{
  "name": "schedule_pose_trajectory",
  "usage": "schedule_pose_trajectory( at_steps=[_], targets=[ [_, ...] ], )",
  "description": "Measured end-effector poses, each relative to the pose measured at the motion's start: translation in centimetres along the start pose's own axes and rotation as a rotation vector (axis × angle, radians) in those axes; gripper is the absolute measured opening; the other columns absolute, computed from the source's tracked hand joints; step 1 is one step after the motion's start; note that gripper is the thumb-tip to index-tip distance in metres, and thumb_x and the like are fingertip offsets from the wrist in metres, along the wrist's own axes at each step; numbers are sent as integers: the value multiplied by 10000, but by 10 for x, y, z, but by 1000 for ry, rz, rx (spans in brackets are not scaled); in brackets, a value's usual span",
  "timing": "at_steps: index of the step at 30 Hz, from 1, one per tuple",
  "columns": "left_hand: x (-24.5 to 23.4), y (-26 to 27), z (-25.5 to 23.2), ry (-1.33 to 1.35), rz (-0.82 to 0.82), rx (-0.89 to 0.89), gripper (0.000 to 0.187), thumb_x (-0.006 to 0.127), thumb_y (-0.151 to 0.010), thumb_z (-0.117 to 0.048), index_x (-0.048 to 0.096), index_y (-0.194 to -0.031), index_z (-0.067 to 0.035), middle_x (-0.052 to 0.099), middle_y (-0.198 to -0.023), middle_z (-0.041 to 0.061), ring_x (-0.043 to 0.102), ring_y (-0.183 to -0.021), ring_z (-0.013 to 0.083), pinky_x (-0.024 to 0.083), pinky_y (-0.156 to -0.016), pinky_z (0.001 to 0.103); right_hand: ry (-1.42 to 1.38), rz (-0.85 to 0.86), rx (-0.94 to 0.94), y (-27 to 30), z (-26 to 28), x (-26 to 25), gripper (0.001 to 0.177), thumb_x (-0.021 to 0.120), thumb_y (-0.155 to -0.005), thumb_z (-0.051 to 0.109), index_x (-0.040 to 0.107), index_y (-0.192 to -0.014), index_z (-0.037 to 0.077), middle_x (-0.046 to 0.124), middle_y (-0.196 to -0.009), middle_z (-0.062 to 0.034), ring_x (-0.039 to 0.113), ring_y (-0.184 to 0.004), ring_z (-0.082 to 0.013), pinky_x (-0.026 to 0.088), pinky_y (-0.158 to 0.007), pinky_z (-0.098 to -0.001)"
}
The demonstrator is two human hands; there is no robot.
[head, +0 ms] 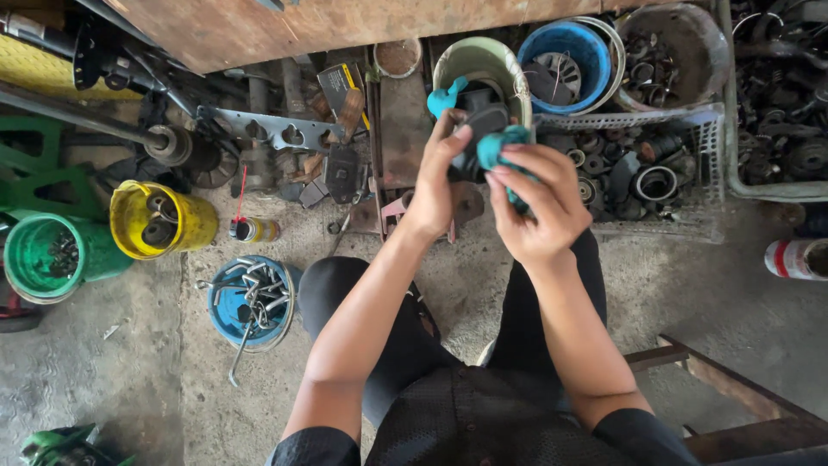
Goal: The person sits in a workshop and wipes various mechanical parts with a blue cloth. They handle a cylindrical metal part, a small metal ring, and a larger metal component, cleaning each one before placing them into a white bucket or a plastic basket.
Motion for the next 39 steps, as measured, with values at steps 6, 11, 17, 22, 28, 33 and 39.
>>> schedule_pose_trajectory(
  at_steps=[6, 11, 17, 22, 28, 33, 39],
  targets=[
    [-16, 0, 2, -366, -106, 163, 601, 494, -1033, -326, 354, -1556, -66, 535, -1447, 32, 464, -1372, 116, 304, -1194, 273, 33, 39, -37, -4, -7, 9, 288, 826, -888, -118, 753, -1086, 78, 717, -1199, -102, 694, -1144, -320, 587, -1009, -393],
    [20, 12, -23, -453, 61, 260, 453, 507, -1040, -315, 486, -1346, 18, 599, -1258, 107, 528, -1211, 170, 389, -1124, 304, 23, 71, 73, -6, -10, 1, 336, 825, -887, -102, 727, -1165, 60, 709, -1228, -130, 704, -1143, -317, 582, -997, -393],
    [19, 12, -26, -698, 72, 308, 395, 518, -1022, -323, 501, -1225, 15, 585, -1056, 100, 519, -1017, 163, 432, -956, 295, 11, 173, 239, -5, -26, 1, 383, 803, -856, -91, 679, -1204, 13, 704, -1203, -155, 728, -1101, -313, 586, -965, -375],
    [25, 12, -17, -872, 35, 285, 382, 516, -1006, -321, 500, -1190, 13, 605, -942, 110, 554, -889, 172, 470, -841, 310, 25, 208, 287, 8, -40, 3, 372, 776, -858, -96, 653, -1199, -9, 697, -1171, -171, 718, -1084, -339, 572, -953, -371],
    [16, 9, -7, -849, 7, 389, 336, 563, -999, -271, 550, -1186, 8, 671, -1006, 134, 601, -961, 183, 498, -916, 331, -100, 172, 661, 38, -79, 13, 302, 747, -862, -69, 675, -1148, -8, 729, -991, -143, 739, -869, -284, 552, -801, -336],
    [-29, -11, 29, -454, -175, 292, 312, 539, -1050, -287, 538, -1207, -17, 611, -1116, 98, 567, -1054, 183, 470, -987, 333, -26, 64, 353, 31, -44, 11, 327, 751, -896, -82, 697, -1208, -2, 729, -1189, -174, 729, -1126, -340, 564, -1004, -392],
    [-50, -17, 43, -102, -188, 149, 289, 527, -1042, -281, 508, -1233, -64, 612, -1117, 90, 604, -1030, 198, 502, -938, 364, 16, 186, 347, 56, -47, 26, 347, 728, -905, -96, 682, -1239, -12, 709, -1242, -160, 673, -1217, -363, 566, -1031, -416]
  ],
)
Point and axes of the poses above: each hand's wrist, its own y-axis away from the middle knuckle, its own x-axis out of the palm, z = x × y, the point moved 8 cm from there along -y, towards the middle knuckle
